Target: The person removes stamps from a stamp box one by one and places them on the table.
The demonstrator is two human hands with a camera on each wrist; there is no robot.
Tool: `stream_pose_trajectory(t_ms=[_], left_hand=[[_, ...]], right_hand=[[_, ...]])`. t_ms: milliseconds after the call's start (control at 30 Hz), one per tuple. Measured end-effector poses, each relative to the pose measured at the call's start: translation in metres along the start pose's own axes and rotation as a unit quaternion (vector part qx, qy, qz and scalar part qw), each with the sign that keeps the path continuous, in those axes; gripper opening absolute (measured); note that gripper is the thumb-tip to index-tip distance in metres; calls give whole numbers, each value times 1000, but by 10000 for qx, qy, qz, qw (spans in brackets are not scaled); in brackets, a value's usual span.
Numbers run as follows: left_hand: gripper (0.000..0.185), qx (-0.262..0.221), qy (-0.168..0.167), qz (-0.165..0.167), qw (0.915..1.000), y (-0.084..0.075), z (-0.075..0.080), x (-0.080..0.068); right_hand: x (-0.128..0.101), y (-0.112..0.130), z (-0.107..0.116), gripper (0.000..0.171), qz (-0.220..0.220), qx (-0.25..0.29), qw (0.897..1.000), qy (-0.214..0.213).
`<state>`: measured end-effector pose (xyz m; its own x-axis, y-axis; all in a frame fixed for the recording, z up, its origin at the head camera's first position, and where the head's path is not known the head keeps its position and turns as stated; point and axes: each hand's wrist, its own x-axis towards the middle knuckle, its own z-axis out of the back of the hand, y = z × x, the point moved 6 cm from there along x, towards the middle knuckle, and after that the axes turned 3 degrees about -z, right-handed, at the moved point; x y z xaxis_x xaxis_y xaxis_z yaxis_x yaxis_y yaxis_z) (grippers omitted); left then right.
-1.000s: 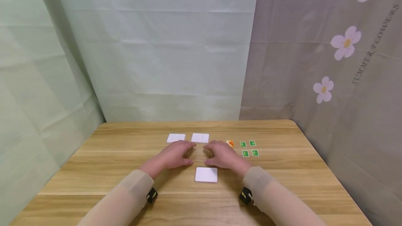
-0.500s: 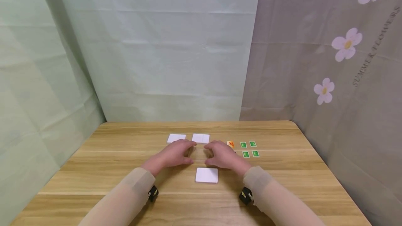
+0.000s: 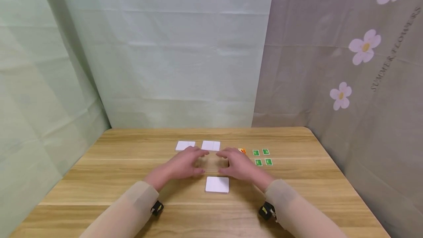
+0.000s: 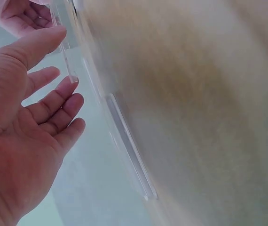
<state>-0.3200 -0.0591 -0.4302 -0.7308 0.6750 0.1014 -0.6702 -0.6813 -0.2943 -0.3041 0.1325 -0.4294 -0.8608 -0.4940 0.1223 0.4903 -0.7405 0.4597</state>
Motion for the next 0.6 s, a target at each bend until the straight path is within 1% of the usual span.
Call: stream_pose_trajectory(t_ms=[167,267,400,600], left_hand=[[65,-37,-21,-38,10000,-11,0,-9],[65,-8,-61,-157,9999,-17,0,-13],[65,92,-91,-320,9994,-25,-1,-18],[65,88,20,-325,9994,-36,-4,-25]], right_hand=[[-13,2,1,59,-208,119,9996,171],[-20,2,2,60,-255,238,9992,214],[-29,3,1,61,-245,343,9989,223],[-42,7,1,60,-169,391,9986,318]])
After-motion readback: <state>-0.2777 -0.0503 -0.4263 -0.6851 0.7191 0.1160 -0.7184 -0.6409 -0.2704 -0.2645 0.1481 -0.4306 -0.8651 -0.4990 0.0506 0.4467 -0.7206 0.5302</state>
